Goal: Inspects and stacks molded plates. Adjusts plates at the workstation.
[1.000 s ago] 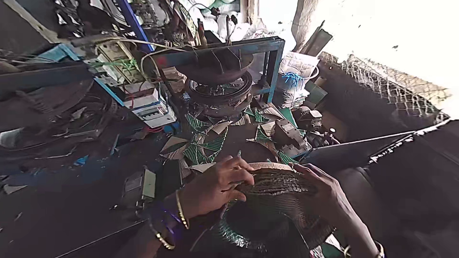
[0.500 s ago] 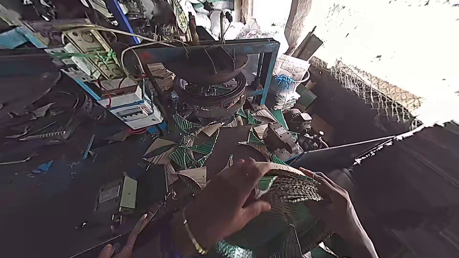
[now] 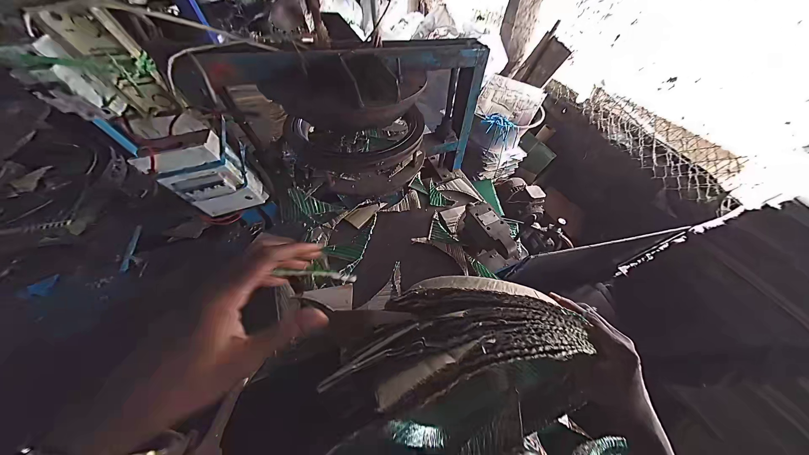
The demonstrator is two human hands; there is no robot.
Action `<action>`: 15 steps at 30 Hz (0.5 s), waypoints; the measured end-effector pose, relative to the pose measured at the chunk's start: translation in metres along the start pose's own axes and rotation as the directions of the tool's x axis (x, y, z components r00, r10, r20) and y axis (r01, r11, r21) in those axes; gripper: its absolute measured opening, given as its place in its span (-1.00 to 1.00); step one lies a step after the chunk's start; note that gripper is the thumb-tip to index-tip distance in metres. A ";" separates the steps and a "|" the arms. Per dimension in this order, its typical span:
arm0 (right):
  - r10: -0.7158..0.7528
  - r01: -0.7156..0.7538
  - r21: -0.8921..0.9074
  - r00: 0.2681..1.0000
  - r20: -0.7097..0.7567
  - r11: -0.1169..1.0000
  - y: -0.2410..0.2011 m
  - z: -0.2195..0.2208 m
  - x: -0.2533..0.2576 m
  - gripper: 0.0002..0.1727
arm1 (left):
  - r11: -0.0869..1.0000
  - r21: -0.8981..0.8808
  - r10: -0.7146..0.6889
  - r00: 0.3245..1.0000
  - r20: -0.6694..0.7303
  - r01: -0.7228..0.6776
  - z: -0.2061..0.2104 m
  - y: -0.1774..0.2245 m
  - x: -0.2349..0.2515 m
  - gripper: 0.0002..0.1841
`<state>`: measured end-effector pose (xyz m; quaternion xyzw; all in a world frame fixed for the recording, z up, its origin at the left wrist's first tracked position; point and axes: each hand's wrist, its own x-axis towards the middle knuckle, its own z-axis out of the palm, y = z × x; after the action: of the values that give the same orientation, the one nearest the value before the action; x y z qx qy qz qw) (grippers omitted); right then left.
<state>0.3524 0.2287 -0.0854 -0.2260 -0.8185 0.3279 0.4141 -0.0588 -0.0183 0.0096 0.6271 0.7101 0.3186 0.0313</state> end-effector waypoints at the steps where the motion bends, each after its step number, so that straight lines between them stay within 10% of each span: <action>1: -0.006 0.006 0.006 1.000 0.022 1.000 -0.003 0.003 0.002 -0.30 | 0.988 -0.137 0.081 0.996 0.043 -0.074 0.010 0.035 0.007 -0.18; 4: -0.023 0.022 0.004 0.999 0.040 1.000 -0.012 0.011 0.008 -0.33 | 0.967 -0.116 0.242 0.960 0.137 -0.227 0.056 0.101 0.031 -0.23; 11: -0.041 0.042 -0.021 0.999 0.013 0.999 -0.010 0.003 -0.003 -0.39 | 0.932 -0.153 0.345 0.934 0.094 -0.329 0.083 0.094 0.051 -0.78; 15: -0.005 0.004 -0.009 0.997 -0.077 1.000 0.001 -0.014 -0.010 -0.45 | 0.967 0.208 0.102 0.972 0.212 -0.147 0.031 0.043 0.022 -0.87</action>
<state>0.3701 0.2280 -0.0853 -0.2385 -0.8038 0.3146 0.4450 -0.0125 0.0146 0.0141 0.6990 0.6935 0.1738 0.0118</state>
